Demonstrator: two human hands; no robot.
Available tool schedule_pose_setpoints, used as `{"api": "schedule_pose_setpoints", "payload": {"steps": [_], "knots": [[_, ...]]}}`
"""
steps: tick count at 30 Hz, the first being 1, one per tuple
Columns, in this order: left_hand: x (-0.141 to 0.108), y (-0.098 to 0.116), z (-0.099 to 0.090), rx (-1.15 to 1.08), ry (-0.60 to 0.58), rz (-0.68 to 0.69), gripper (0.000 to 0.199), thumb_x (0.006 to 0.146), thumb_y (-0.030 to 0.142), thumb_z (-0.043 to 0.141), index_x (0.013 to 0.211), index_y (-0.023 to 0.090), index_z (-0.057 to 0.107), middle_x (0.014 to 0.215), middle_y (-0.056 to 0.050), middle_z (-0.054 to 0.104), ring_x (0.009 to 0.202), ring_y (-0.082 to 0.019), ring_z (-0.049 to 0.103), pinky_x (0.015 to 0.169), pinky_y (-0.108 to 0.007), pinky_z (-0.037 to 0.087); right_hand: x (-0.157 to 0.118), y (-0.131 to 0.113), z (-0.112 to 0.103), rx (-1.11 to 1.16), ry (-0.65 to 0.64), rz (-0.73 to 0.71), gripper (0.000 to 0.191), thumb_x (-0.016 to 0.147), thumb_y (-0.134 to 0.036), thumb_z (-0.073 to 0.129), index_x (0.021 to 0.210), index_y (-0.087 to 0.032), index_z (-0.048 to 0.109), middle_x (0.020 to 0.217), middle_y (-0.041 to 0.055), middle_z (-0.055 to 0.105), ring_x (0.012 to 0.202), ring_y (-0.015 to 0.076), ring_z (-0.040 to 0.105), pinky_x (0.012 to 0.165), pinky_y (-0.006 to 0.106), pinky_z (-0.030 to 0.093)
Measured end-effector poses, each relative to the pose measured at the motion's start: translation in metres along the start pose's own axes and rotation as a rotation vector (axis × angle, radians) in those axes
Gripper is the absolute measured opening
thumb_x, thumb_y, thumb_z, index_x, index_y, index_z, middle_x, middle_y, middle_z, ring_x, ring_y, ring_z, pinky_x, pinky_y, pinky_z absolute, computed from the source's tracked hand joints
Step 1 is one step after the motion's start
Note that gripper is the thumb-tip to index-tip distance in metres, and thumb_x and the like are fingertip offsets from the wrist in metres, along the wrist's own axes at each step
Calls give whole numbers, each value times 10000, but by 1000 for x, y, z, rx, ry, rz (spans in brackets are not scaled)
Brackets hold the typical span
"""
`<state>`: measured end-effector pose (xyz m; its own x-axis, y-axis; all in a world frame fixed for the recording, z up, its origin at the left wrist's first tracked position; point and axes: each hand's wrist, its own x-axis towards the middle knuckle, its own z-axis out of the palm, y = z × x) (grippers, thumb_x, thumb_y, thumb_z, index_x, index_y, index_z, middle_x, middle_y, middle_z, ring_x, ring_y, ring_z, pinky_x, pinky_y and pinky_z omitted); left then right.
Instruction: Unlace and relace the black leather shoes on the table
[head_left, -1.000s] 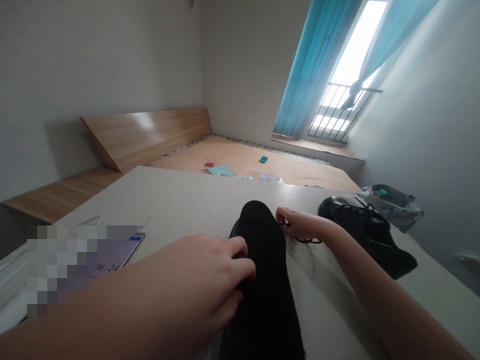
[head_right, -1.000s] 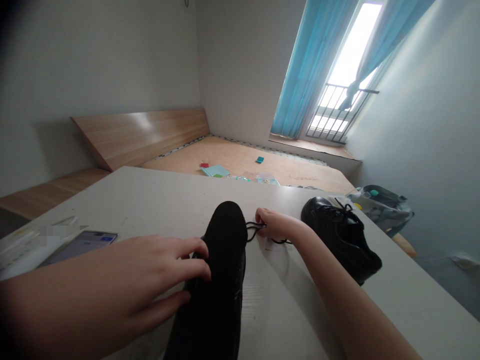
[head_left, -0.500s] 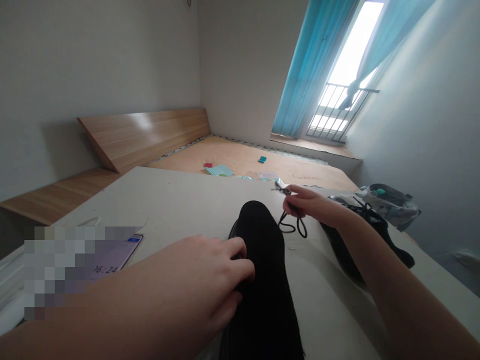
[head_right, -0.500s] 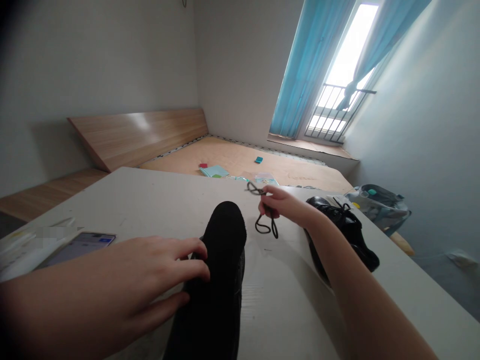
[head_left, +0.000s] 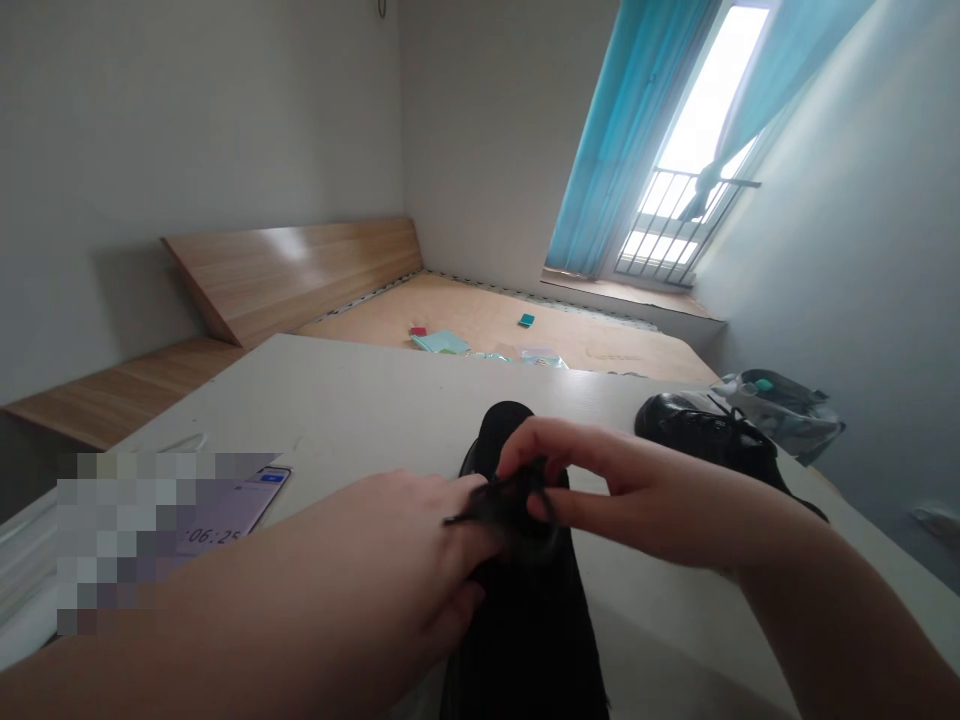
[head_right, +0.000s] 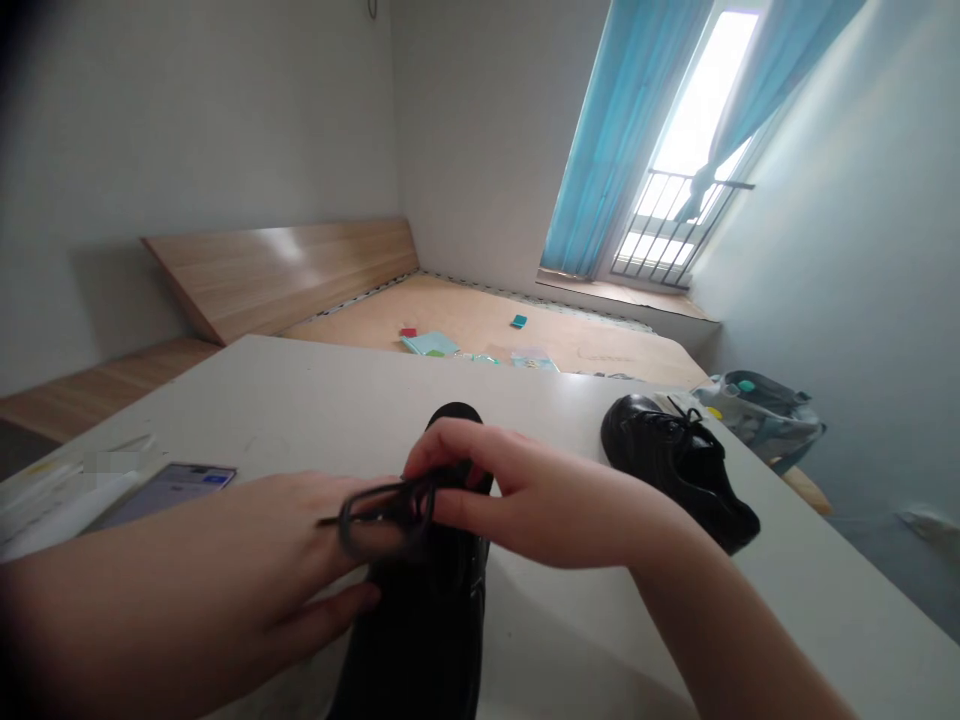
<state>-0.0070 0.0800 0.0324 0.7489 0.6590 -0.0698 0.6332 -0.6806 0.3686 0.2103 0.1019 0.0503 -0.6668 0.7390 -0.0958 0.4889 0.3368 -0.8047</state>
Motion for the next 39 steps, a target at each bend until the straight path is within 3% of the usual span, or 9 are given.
{"api": "schedule_pose_setpoints", "payload": {"steps": [4,8,10,13,17,22,27,32,39], "knots": [[-1,0,-1,66,-53,15,241,883,180,518,1036,279,675,1066,-15,682,871,-216,670,808,-349,530,-11,1,-5,-354,39,19,321,919,-253,532,1227,-324,587,1231,-2,618,1142,199,559,998,374,446],[-1,1,-2,64,-31,39,216,872,156,525,979,257,683,1005,-23,684,852,-198,665,799,-311,524,-12,0,-5,-369,136,12,306,906,-172,443,1045,-307,680,1091,-17,695,1036,195,627,918,375,497],[-1,3,-2,72,-10,36,176,857,158,541,912,244,684,968,-36,686,843,-201,665,773,-299,517,-8,2,-1,-392,100,-23,318,864,-112,444,942,-270,710,1043,-1,719,1032,205,634,927,382,492],[0,8,-4,118,24,49,155,840,156,537,834,232,672,891,-47,694,794,-213,667,718,-309,499,2,6,6,-450,11,-94,351,806,-40,451,903,-234,728,1004,9,745,1068,216,635,1052,423,405],[3,16,-5,184,70,140,180,816,126,488,749,223,623,731,-23,694,613,-202,631,548,-311,418,12,8,13,-496,34,-119,327,759,-12,467,823,-208,721,974,16,754,1111,229,628,1120,442,309],[4,23,0,191,-89,149,155,805,116,498,819,206,624,729,-17,698,549,-181,607,459,-295,350,12,1,13,-476,37,-84,291,745,-10,454,788,-197,672,946,31,726,995,209,634,912,355,451],[-1,18,13,205,-26,185,258,781,69,462,902,200,648,698,-19,688,526,-176,593,469,-302,367,7,-5,9,-459,155,-23,226,787,-51,450,793,-209,612,724,-22,623,661,131,546,604,260,405],[-11,14,27,345,-4,322,289,839,101,439,982,204,669,821,-48,741,599,-228,608,516,-343,403,6,-3,4,-414,323,-114,209,824,-66,450,805,-207,602,762,-26,640,695,123,564,628,253,421],[-9,13,23,381,195,217,286,868,98,419,944,187,680,981,-110,730,798,-286,650,673,-395,496,-10,-19,7,-365,450,-168,215,869,-91,495,860,-261,626,839,-26,674,769,142,618,671,270,484]]}}
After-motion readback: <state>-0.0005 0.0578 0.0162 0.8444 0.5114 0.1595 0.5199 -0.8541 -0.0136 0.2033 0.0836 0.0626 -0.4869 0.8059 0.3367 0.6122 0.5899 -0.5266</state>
